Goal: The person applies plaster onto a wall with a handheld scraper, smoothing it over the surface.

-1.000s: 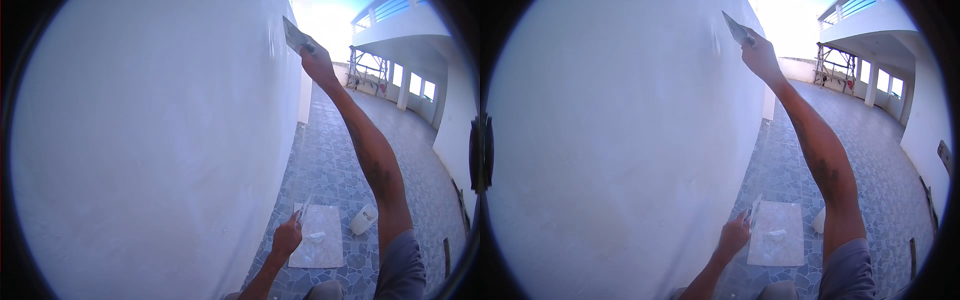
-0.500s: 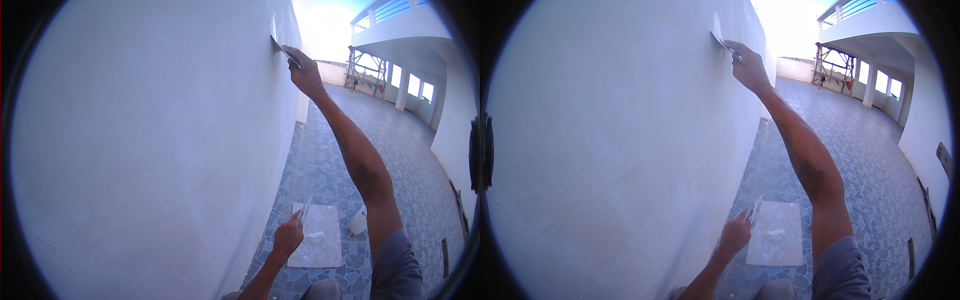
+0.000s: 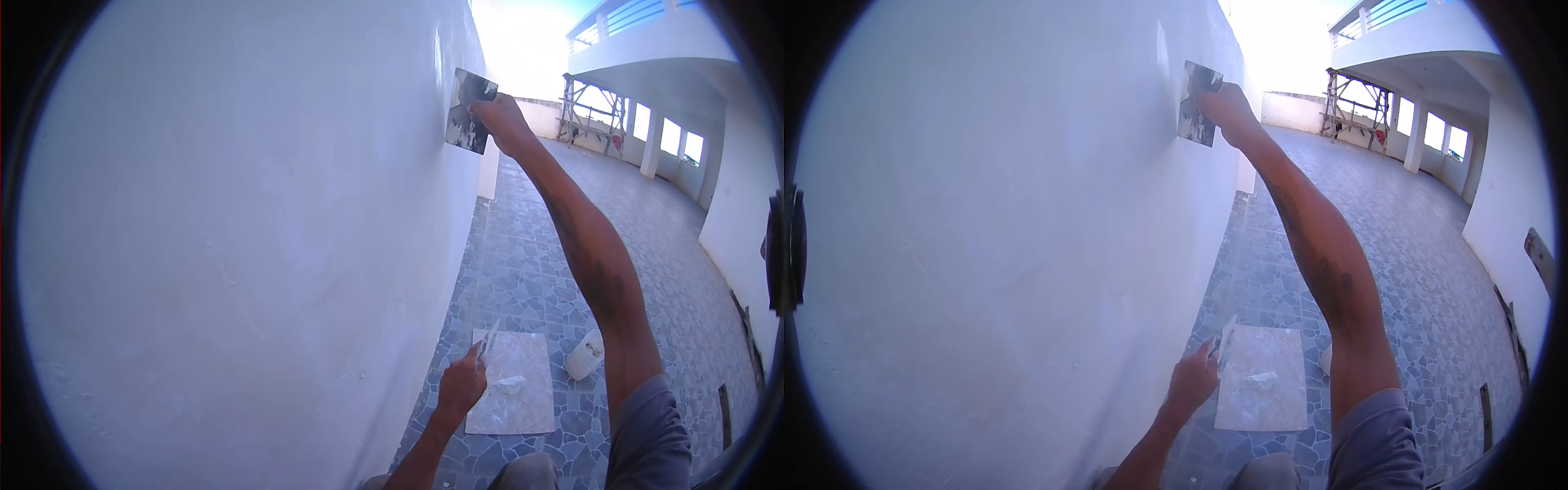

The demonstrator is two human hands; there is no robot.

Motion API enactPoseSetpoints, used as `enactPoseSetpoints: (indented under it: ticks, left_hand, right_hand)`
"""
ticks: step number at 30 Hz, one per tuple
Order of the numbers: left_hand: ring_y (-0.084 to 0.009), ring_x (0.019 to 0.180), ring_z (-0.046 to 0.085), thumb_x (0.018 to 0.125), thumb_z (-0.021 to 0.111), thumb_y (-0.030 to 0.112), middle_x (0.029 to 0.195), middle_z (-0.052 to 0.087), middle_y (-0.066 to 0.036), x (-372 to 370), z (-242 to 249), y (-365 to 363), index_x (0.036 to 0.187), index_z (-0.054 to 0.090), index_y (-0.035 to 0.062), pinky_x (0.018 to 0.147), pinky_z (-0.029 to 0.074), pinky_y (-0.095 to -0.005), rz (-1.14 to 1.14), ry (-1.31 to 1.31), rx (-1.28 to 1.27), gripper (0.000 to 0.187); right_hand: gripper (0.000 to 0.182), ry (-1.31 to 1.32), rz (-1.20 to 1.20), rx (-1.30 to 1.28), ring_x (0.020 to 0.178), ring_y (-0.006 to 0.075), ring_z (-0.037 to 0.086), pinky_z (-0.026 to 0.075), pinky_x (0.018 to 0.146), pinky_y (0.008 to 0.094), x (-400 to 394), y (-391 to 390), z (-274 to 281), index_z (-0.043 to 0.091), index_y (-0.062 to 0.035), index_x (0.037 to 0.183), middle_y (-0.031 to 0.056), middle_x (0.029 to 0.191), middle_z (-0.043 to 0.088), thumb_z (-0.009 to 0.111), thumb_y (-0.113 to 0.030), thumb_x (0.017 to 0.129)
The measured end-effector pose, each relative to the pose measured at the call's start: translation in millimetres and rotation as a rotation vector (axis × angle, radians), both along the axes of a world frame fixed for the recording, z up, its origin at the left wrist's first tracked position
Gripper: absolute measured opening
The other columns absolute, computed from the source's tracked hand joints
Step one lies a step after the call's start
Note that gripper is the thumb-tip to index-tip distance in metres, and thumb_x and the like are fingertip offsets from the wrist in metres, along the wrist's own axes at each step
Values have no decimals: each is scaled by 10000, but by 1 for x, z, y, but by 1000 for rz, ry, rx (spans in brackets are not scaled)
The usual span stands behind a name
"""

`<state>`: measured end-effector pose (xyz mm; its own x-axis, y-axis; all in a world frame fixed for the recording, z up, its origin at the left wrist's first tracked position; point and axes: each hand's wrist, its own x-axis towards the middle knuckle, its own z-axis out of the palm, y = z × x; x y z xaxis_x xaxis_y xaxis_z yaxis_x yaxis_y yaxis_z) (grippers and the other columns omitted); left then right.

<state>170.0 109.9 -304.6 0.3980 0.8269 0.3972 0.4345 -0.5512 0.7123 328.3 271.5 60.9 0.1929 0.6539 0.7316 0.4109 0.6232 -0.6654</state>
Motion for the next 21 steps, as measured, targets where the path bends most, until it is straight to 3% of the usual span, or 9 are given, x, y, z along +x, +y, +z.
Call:
enactPoseSetpoints:
  ticks: [4, 7, 10, 13, 16, 17, 19, 21]
  left_hand:
    - [-441, 779, 652, 902, 544, 190, 828, 665, -256, -2, -3, 2, 1279, 537, 82, 725, 518, -537, -4, -16, 3, 392]
    - [-440, 785, 652, 903, 542, 186, 835, 665, -256, -5, 0, 1, 1283, 533, 87, 734, 517, -539, -8, -11, -20, 393]
    - [-440, 789, 653, 903, 541, 181, 838, 665, -256, -6, 1, 0, 1288, 528, 87, 738, 517, -540, -6, -15, -8, 396]
    - [-443, 788, 652, 903, 541, 177, 835, 663, -258, -9, 11, -4, 1288, 527, 85, 741, 517, -543, -26, 3, -36, 396]
    - [-446, 788, 651, 906, 537, 179, 834, 663, -261, -6, 8, -3, 1280, 530, 84, 742, 516, -544, -36, 10, -40, 386]
    - [-447, 787, 651, 907, 536, 179, 834, 663, -261, -4, 9, -4, 1278, 531, 82, 743, 516, -544, -40, 11, -42, 384]
    - [-449, 787, 650, 908, 533, 179, 836, 663, -262, -3, 11, -5, 1274, 532, 79, 744, 517, -544, -45, 13, -40, 379]
    - [-448, 786, 650, 909, 532, 180, 835, 664, -260, -1, 8, -6, 1272, 534, 76, 743, 517, -543, -49, 18, -37, 378]
  right_hand:
    - [258, -75, 70, 15, 658, 217, 642, 500, 637, 331, -15, 2, 19, 626, 149, 861, 160, 748, 655, 582, -85, 761]
    - [298, -57, -46, -11, 690, 181, 606, 480, 627, 327, -24, 5, 14, 641, 97, 943, 114, 783, 641, 555, -144, 791]
    - [328, -92, -142, 56, 685, 213, 630, 498, 632, 335, -49, -13, 8, 621, 129, 997, 154, 748, 639, 565, -103, 772]
    - [401, -106, -229, 41, 691, 213, 615, 495, 643, 345, -74, -34, -2, 585, 95, 1143, 154, 867, 635, 547, -121, 807]
    - [428, -330, -309, 248, 731, 214, 607, 496, 721, 341, -81, -37, -24, 543, 78, 1226, 142, 1018, 612, 517, -134, 855]
    - [375, -363, -252, 298, 923, 263, 598, 477, 815, 353, -88, -52, -34, 539, 31, 1253, 143, 1131, 556, 465, -86, 904]
    - [371, -466, -140, 424, 866, 236, 600, 478, 806, 350, -79, -65, -49, 546, 38, 1239, 137, 1049, 605, 488, -109, 904]
    - [362, -307, -113, 264, 837, 213, 597, 476, 797, 334, -57, -70, -49, 558, 43, 1220, 124, 991, 633, 500, -133, 910]
